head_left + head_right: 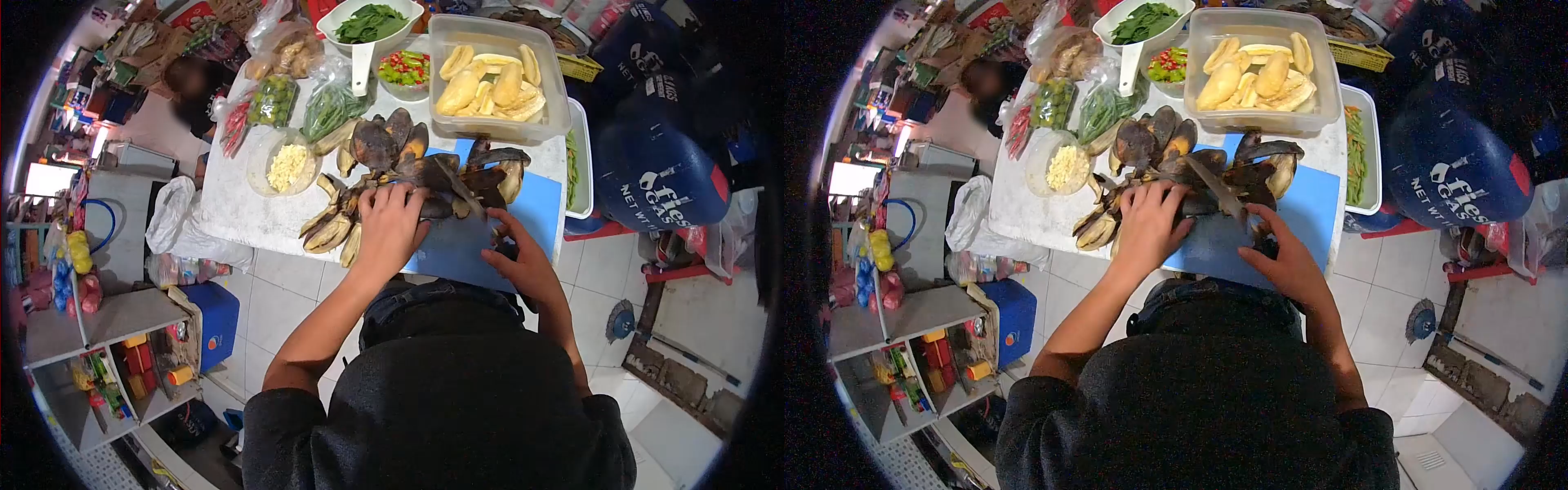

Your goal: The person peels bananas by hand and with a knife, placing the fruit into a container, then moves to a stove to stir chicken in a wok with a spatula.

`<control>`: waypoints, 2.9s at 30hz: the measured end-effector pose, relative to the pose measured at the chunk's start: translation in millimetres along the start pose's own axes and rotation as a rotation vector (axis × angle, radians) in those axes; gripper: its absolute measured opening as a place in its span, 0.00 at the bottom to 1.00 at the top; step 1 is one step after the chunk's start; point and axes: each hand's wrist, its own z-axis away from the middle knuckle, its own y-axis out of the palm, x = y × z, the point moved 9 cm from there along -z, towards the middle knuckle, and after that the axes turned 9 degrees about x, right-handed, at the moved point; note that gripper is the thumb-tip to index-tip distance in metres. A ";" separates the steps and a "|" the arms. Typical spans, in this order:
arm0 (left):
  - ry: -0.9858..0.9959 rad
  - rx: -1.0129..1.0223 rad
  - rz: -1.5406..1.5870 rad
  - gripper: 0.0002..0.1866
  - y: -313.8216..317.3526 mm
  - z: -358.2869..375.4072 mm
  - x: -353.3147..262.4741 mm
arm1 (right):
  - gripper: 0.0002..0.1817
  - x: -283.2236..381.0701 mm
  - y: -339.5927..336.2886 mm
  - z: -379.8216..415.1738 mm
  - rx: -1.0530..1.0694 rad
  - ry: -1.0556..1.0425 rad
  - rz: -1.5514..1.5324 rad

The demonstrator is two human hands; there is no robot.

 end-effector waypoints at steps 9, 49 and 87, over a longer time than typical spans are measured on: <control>-0.127 0.086 -0.221 0.24 11.2 -24.3 2.1 | 0.29 -16.0 -11.9 12.5 -0.112 0.092 -0.088; -0.399 -0.346 0.789 0.16 -33.2 74.6 68.4 | 0.19 15.5 69.1 -54.0 0.411 0.097 0.102; -0.436 0.084 -0.011 0.14 -19.3 35.2 38.6 | 0.14 57.6 97.5 -86.4 0.189 -0.176 0.576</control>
